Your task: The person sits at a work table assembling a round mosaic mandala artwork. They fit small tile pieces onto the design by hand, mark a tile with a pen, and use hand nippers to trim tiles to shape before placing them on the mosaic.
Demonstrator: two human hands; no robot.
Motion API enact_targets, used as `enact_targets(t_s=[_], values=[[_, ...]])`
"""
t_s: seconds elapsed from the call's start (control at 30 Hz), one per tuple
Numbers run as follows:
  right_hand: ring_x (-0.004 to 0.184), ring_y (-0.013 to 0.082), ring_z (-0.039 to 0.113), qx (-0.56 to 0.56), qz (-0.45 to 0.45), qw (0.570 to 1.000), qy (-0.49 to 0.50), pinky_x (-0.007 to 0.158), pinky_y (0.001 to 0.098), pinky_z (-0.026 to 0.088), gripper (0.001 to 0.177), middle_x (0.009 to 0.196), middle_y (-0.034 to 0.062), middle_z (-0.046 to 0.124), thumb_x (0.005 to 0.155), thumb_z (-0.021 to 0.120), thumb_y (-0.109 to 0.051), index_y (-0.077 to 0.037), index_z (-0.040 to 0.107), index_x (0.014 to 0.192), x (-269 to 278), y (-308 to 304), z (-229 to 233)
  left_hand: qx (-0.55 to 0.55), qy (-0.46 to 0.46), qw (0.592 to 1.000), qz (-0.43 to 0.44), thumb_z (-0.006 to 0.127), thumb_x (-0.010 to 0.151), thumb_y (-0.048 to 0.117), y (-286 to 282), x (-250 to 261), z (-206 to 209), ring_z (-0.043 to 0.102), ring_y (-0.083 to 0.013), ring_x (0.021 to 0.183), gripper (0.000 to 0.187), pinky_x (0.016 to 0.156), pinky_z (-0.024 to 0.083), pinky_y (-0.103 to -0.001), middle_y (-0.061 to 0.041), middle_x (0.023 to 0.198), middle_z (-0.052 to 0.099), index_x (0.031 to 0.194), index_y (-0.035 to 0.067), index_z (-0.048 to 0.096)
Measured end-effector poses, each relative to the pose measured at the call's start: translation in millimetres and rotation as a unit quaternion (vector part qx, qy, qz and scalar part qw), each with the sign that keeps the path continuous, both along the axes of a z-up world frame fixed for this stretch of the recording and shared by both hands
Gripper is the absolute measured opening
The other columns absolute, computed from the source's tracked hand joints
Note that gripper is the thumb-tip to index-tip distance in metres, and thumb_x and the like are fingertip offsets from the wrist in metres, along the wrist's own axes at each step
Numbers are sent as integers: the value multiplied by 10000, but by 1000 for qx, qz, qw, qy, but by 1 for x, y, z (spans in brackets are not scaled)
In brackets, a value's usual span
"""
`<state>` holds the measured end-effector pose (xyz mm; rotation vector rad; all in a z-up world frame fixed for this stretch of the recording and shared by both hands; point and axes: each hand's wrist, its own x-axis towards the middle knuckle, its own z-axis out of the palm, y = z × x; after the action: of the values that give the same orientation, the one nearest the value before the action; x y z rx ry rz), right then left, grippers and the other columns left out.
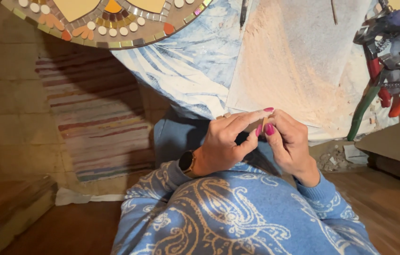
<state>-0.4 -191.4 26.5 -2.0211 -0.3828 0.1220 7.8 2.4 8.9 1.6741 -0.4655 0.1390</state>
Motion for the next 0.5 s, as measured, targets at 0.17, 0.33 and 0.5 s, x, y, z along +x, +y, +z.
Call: enact_targets(t_s=[0.17,0.33,0.5], values=[[671,175,529,-26,-16,999,-21,620,300,405,202,779,78,538,1056,541,-113,-4,617,905,-2,-7,-4,9,-17,1000,12,715,912,-18,5,4,7,757,-288,1043,359,913,613,-354,-131,1146,743,1262,37,658],[670,158,491,-48,-39,998,-21,623,297,377,221,761,71,510,1066,542,-130,8,598,901,-3,-13,-2,31,-54,998,13,749,902,-7,12,10,15,757,-281,1080,284,938,615,-353,-124,1138,740,1176,24,680],[631,53,440,99,-69,969,216,566,223,354,335,704,-32,539,1086,485,-287,-4,648,1013,-7,-18,-10,37,-100,994,15,767,883,-4,15,11,6,751,-282,1085,235,943,613,-357,-127,1105,738,1110,9,707]])
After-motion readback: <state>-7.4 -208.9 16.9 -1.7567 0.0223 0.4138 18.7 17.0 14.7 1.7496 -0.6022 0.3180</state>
